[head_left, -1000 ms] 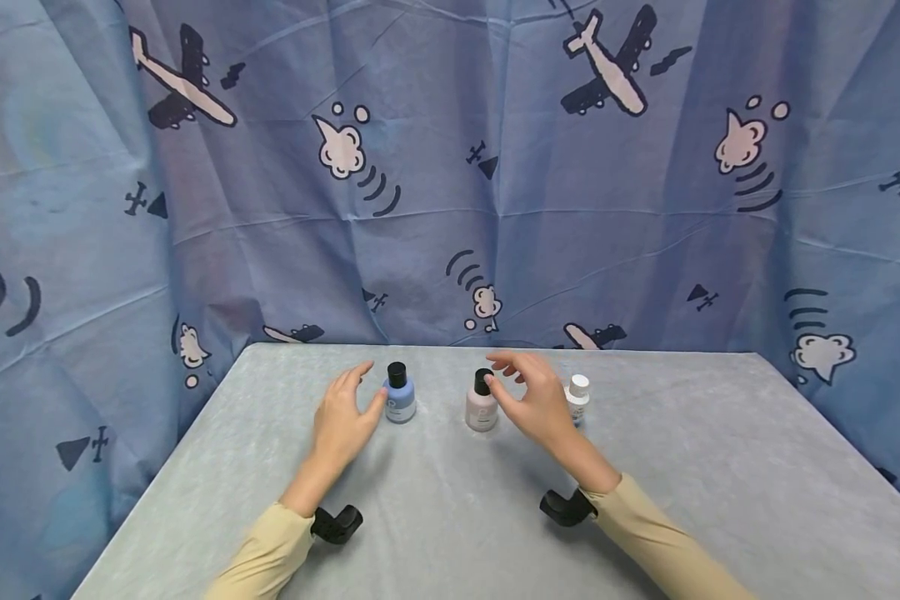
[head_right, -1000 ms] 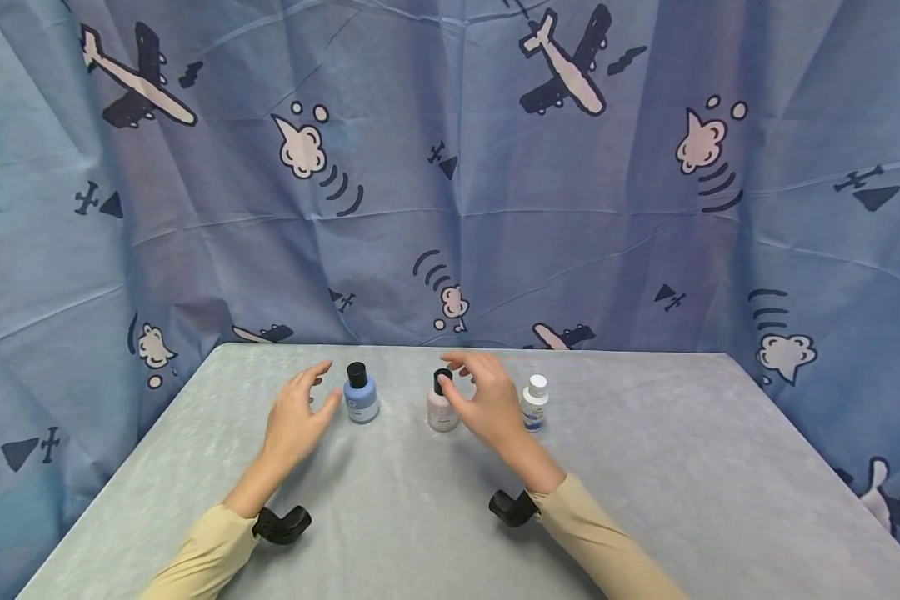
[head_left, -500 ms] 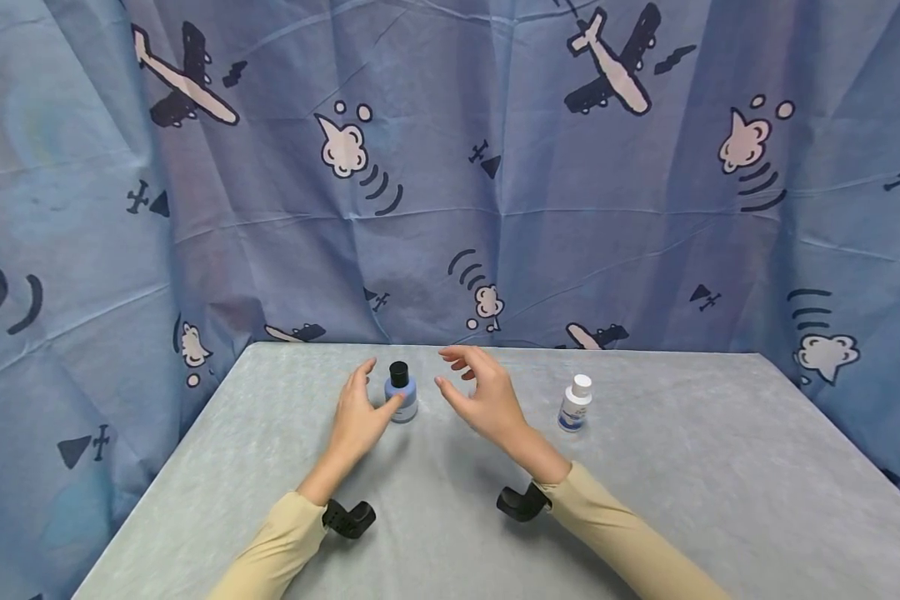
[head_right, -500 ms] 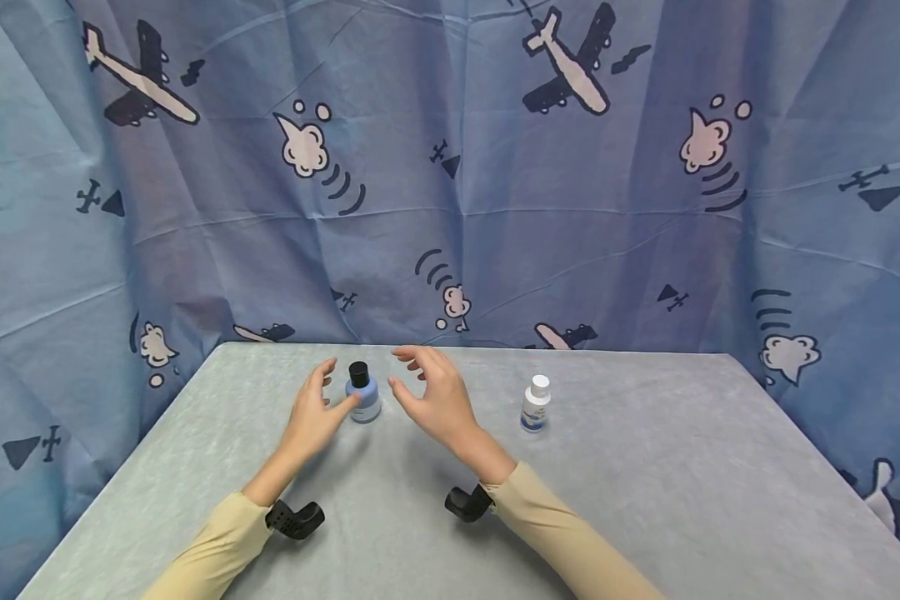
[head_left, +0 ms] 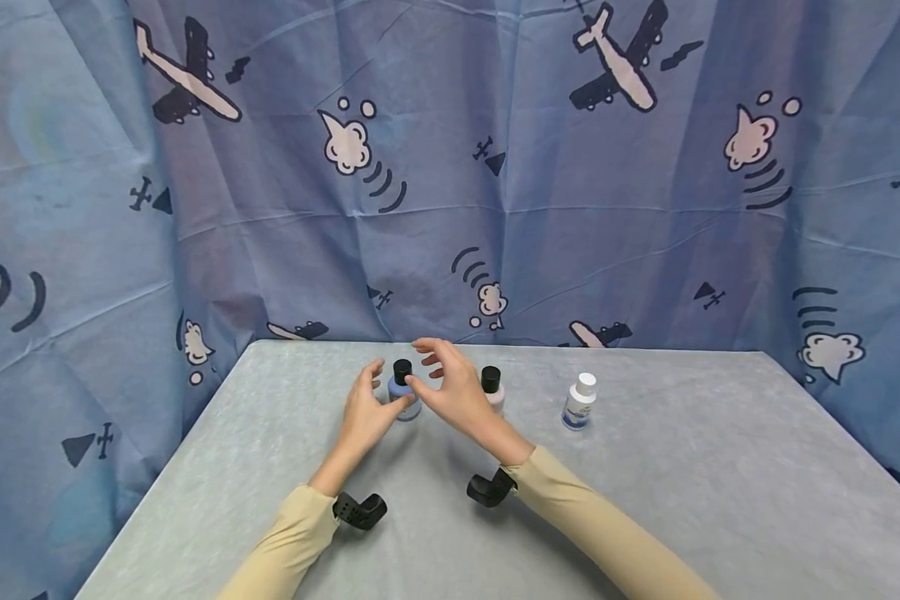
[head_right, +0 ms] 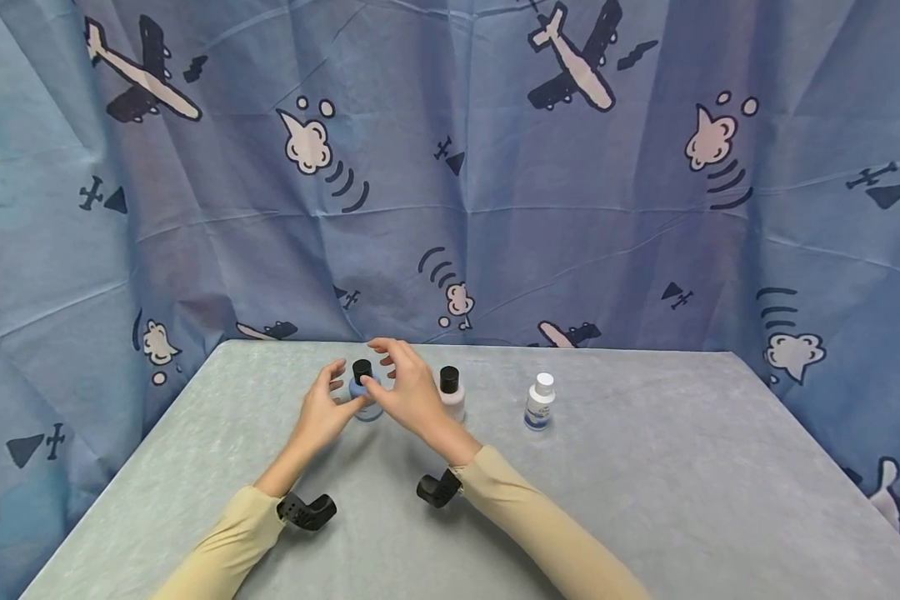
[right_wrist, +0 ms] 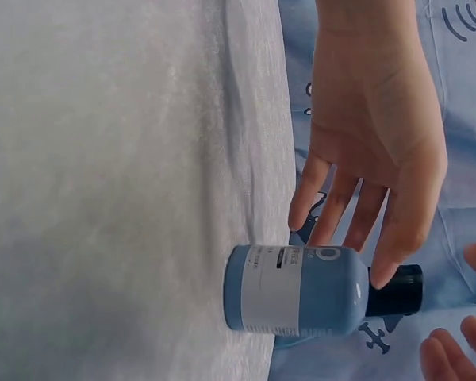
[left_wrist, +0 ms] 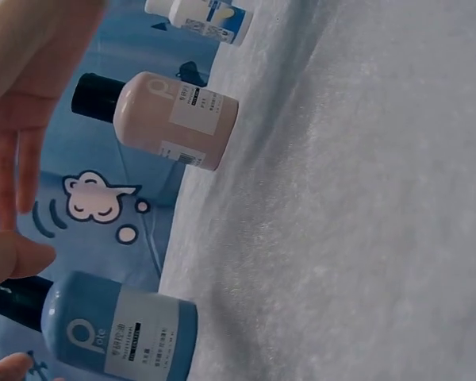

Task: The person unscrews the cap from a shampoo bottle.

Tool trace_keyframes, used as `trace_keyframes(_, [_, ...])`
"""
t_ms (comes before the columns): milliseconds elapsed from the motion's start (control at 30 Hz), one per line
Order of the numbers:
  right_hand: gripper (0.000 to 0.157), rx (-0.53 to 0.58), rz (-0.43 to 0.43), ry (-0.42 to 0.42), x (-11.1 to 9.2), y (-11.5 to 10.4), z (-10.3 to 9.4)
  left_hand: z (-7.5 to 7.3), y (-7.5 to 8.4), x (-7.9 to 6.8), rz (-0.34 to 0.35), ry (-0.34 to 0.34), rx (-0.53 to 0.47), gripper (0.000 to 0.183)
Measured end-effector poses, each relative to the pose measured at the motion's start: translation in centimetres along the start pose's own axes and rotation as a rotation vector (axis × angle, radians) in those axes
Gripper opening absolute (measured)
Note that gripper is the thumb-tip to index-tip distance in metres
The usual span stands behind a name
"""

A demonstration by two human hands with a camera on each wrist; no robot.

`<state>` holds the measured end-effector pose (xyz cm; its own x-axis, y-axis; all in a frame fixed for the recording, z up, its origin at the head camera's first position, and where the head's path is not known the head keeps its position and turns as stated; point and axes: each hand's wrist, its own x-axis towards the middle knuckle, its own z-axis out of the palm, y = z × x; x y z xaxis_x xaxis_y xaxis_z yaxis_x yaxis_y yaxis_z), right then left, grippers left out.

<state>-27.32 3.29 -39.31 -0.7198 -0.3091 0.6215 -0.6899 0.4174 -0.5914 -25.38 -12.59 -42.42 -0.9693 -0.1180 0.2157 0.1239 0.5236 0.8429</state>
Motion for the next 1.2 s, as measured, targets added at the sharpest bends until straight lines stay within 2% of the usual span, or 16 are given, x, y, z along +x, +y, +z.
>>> trace_keyframes(467, [0.052,0.004,0.104,-0.033,0.8,0.8,2.0,1.3,-1.2,0.4,-0.018,0.005,-0.108,0.069])
trace_keyframes(867, [0.048,-0.005,0.139,-0.04,1.1,1.4,2.8,2.1,-1.8,0.5,0.006,0.039,-0.068,0.062])
trace_keyframes(1100, [0.042,-0.002,0.157,-0.048,1.1,1.6,2.9,2.5,-1.9,0.4,-0.004,0.063,-0.107,0.059])
trace_keyframes(1200, [0.042,-0.011,0.176,-0.055,1.0,1.6,2.9,2.6,-2.0,0.2,0.028,0.078,-0.109,0.057])
